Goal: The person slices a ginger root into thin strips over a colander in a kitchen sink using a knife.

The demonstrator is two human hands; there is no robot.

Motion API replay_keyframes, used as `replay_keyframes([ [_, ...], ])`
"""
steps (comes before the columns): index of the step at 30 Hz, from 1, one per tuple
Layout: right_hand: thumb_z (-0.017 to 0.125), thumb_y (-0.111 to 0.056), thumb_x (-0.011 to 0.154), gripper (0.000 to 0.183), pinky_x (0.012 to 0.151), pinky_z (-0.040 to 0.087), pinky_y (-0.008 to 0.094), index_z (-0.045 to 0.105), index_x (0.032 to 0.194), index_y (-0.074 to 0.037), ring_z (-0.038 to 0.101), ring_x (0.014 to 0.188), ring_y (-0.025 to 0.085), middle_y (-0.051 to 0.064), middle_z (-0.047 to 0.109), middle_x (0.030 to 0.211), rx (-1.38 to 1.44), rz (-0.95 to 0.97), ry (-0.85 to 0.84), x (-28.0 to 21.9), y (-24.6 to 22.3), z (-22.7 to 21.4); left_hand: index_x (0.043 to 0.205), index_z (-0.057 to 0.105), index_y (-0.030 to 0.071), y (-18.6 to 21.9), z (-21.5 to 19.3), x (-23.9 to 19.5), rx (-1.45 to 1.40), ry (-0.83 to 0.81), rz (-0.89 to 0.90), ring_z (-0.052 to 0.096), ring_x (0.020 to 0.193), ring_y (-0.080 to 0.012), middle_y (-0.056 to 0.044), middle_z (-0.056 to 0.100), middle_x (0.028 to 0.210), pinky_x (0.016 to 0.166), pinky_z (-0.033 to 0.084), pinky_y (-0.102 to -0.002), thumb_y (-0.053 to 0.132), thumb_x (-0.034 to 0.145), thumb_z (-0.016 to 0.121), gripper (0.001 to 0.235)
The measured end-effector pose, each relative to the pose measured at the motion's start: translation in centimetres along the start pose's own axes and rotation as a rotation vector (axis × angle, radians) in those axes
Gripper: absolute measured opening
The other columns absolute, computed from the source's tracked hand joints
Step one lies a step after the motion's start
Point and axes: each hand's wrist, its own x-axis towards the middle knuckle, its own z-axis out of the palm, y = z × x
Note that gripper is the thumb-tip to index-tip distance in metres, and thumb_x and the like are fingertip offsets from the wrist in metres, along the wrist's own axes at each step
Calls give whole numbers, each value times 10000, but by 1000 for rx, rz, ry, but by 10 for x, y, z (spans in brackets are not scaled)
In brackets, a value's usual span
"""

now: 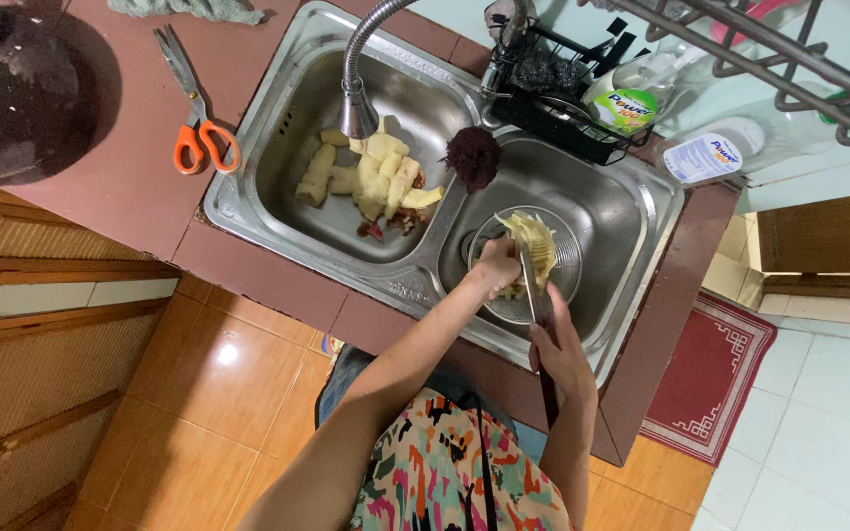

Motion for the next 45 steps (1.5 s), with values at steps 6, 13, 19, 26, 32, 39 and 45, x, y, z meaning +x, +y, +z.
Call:
replay_keyframes([
  [6, 479, -56, 973, 705, 419, 454, 305, 217, 1618, -168, 501, 461, 141, 74, 567, 778, 70, -9, 57, 2, 35, -5, 1032, 748, 13, -8, 2, 7, -119, -8, -24, 527, 475, -130, -95, 692, 748, 311, 309, -324, 51, 811, 710, 228],
  [13, 472, -91, 983, 690, 384, 450, 331, 213, 1619, -152, 525, 456, 147, 104, 573, 722, 5, 83, 103, 2, 16, -4, 1047, 734, -87, -19, 7, 19, -224, -37, 65, 625, 559, -117, -137, 729, 820, 407, 459, -269, 15, 830, 772, 243],
  [19, 508, -94, 966, 726, 430, 414, 289, 240, 1640, -121, 470, 497, 118, 55, 526, 708, 104, 37, 83, 5, -9, -4, 1035, 736, -77, -12, -4, 16, -199, -41, 34, 552, 496, -144, -165, 736, 812, 355, 369, -310, -47, 774, 732, 263],
  [26, 519, -136, 963, 622, 407, 411, 298, 287, 1537, -77, 489, 454, 128, 47, 527, 656, 93, 6, 34, 34, -19, -1, 1017, 739, -112, -33, 5, 33, -178, -21, 114, 738, 691, -213, -184, 760, 878, 564, 613, -298, -117, 691, 740, 327],
  [32, 540, -149, 983, 407, 397, 399, 309, 400, 1342, -21, 469, 444, 145, 52, 511, 670, 178, -53, 6, 48, -21, 0, 999, 732, -130, -26, 0, 26, -147, -53, 93, 724, 724, -263, -214, 744, 864, 591, 596, -347, -105, 641, 764, 361],
  [39, 465, -212, 1067, 244, 470, 412, 254, 460, 1233, -33, 458, 524, 90, 21, 480, 693, 111, 285, 8, 73, -29, -8, 1031, 719, -105, -25, -14, 22, -72, -154, 109, 708, 683, -259, -199, 729, 850, 546, 586, -359, -25, 740, 793, 310],
  [45, 418, -292, 1092, 263, 441, 332, 291, 494, 1158, -49, 400, 484, 127, 39, 486, 694, 183, 274, -80, 105, -15, -72, 1145, 726, -43, -49, -32, 37, 18, -388, -6, 630, 682, -261, -235, 769, 956, 550, 513, -347, 36, 777, 830, 390],
])
